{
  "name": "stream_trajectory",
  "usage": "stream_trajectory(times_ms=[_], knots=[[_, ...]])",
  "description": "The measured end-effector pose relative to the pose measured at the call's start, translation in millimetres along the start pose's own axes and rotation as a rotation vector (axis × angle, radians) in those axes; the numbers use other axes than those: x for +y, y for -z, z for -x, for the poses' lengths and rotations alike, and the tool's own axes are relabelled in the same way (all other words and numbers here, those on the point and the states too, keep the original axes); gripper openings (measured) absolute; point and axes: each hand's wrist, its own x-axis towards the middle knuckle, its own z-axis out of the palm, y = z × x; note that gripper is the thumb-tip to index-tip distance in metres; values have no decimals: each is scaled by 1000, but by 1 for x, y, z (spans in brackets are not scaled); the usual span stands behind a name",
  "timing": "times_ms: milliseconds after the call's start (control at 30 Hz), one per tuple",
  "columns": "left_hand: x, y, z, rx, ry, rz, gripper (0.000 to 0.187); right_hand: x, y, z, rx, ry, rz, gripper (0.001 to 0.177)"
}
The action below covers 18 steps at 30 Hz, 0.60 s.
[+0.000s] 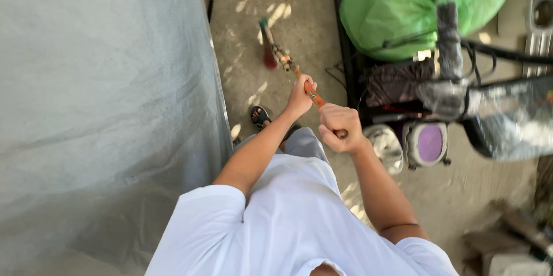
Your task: The recorder is sweeping debris and leaves in an outdoor patio area using a broom.
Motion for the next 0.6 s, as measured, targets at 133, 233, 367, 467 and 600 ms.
stream_trajectory(times_ms=[133, 233, 367, 467, 600], knots=[[72, 19, 43, -127, 63, -20, 26, -83, -12, 14, 29, 31, 26, 31], [101, 28, 97, -356, 125, -16, 37, -127, -29, 42, 68, 43, 90, 33], [81, 18, 155, -816, 52, -166, 42, -160, -57, 84, 74, -121, 163, 34], [-9, -2, 184, -1227, 129, 4, 21, -121, -82, 109, 109, -288, 210, 37], [-68, 8, 169, -1299, 324, 486, 17, -34, -100, 117, 354, -473, 200, 30]])
